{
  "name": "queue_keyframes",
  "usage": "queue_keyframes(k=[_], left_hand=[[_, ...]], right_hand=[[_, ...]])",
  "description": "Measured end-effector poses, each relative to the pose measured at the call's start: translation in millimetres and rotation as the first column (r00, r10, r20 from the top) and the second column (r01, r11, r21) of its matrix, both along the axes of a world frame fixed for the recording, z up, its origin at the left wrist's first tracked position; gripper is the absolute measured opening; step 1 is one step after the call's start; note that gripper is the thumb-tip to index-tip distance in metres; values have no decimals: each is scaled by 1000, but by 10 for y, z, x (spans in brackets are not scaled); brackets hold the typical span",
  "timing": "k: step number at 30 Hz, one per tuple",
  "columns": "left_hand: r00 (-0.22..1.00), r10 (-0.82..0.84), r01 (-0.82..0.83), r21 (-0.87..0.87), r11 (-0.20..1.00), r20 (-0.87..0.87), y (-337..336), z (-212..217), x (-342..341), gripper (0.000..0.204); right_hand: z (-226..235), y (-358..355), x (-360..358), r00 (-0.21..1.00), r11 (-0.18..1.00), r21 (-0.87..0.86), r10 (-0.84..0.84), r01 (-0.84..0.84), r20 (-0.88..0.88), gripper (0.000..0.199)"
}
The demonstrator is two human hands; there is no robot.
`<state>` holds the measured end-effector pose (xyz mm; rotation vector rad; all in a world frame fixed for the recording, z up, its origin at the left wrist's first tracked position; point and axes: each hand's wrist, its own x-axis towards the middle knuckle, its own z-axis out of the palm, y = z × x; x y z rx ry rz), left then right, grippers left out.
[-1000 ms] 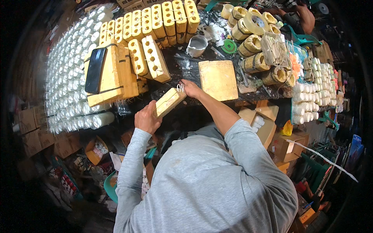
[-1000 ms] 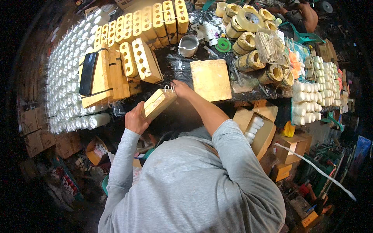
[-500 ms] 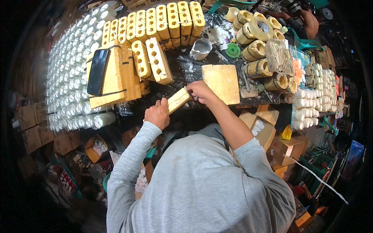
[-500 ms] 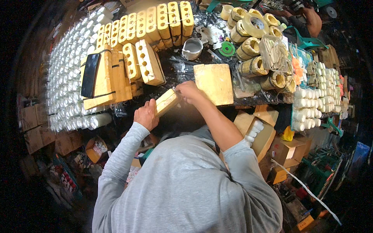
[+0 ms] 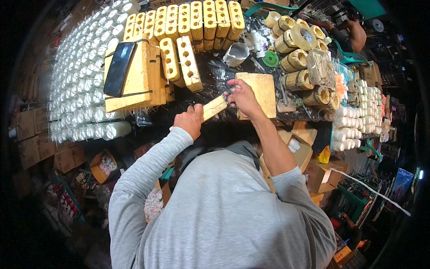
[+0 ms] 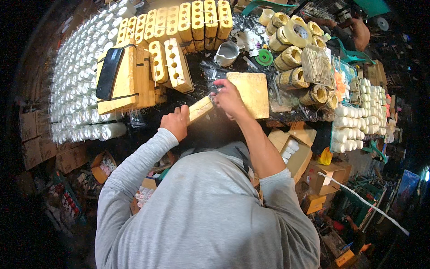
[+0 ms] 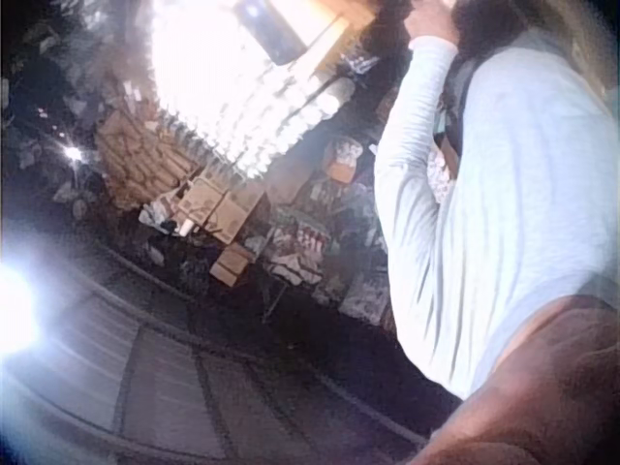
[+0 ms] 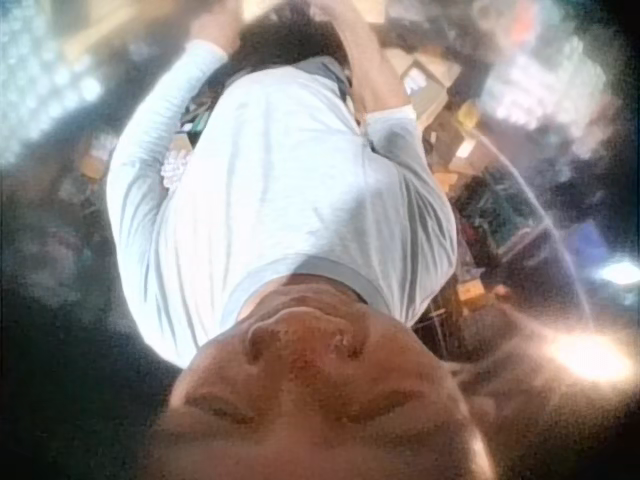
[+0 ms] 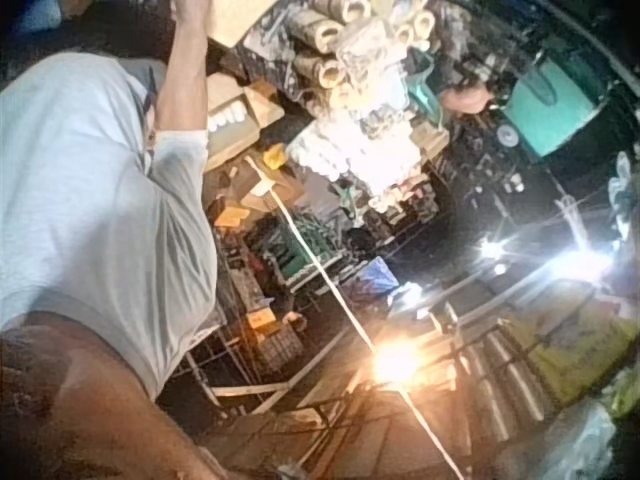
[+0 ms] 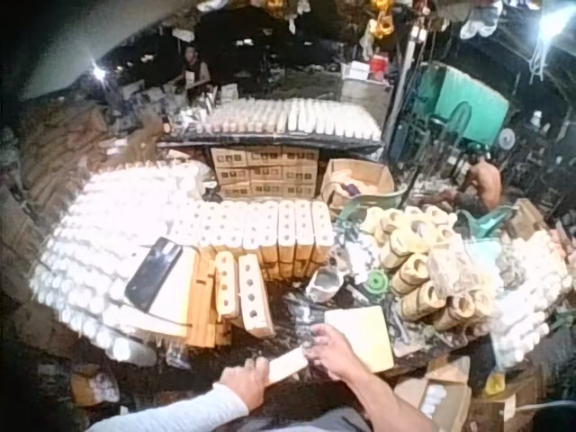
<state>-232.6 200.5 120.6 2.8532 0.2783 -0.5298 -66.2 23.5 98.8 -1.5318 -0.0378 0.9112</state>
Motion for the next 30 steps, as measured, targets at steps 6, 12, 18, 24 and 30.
queue_keyframes(k=[6, 12, 18, 24, 30], left_hand=[[992, 4, -5, 8, 1000, 130, 17, -216, -36, 36], [995, -54, 53, 14, 998, 79, 133, -300, -6, 27], [985, 21, -11, -59, 998, 172, -41, -193, -104, 43], [978, 61, -48, -70, 996, 199, -1, -209, -132, 55], [975, 90, -78, -65, 995, 205, 181, -134, -588, 56]], right_hand=[[412, 491, -466, 504, 922, -349, 383, -165, 774, 38], [919, 722, -871, 400, 708, -583, 707, -400, 584, 25], [1338, 195, -575, 185, 907, -420, 416, -17, 890, 27], [419, 259, -1204, 336, 682, -731, 693, -20, 637, 35], [376, 156, -1251, 386, 714, -700, 645, 3, 660, 35]])
